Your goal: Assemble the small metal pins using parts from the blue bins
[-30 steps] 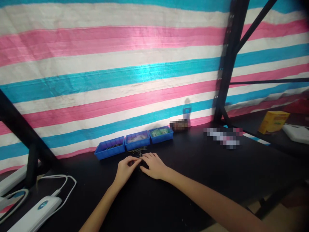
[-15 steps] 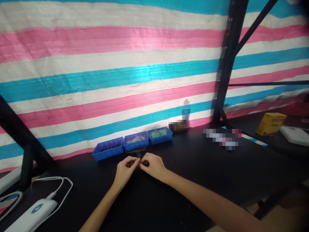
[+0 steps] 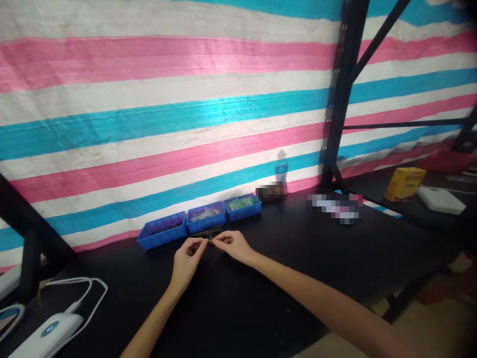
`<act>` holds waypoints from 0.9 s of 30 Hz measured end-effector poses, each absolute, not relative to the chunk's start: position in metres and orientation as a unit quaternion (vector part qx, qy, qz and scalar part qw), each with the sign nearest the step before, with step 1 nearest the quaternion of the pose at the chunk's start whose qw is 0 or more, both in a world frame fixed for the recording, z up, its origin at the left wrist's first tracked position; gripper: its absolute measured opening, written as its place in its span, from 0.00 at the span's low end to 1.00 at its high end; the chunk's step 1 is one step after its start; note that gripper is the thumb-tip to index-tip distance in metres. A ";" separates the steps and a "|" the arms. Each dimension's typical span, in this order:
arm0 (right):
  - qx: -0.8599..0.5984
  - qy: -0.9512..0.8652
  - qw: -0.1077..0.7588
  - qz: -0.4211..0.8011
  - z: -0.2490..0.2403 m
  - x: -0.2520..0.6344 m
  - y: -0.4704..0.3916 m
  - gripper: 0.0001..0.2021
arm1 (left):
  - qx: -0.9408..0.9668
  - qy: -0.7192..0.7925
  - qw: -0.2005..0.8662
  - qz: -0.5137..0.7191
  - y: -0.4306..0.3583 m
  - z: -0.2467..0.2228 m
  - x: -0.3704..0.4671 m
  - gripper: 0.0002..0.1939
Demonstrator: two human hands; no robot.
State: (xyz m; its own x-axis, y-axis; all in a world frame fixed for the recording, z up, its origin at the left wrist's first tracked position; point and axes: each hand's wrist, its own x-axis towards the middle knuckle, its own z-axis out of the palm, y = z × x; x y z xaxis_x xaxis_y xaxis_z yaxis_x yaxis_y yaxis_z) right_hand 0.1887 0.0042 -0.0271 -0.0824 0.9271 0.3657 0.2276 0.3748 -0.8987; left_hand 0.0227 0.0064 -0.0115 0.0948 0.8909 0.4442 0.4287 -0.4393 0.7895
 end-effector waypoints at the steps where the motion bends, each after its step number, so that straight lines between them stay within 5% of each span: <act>1: -0.444 -0.647 0.509 0.353 -0.028 0.189 0.005 0.15 | 0.701 0.468 0.243 0.479 0.007 -0.012 0.023 0.13; 13: -0.497 -0.759 0.342 0.246 -0.024 0.192 -0.004 0.12 | 0.762 0.426 0.218 0.437 0.002 -0.011 0.027 0.13; 27: -0.427 -0.603 0.528 0.420 -0.026 0.188 0.004 0.17 | 0.744 0.437 0.217 0.456 0.003 -0.013 0.026 0.13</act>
State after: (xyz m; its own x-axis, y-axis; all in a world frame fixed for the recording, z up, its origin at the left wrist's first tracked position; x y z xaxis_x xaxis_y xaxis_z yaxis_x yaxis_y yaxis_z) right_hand 0.1878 0.0041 -0.0264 -0.0790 0.9575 0.2773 0.0713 0.2829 -0.9565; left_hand 0.0259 0.0028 -0.0128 0.2024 0.8483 0.4894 0.4514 -0.5243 0.7221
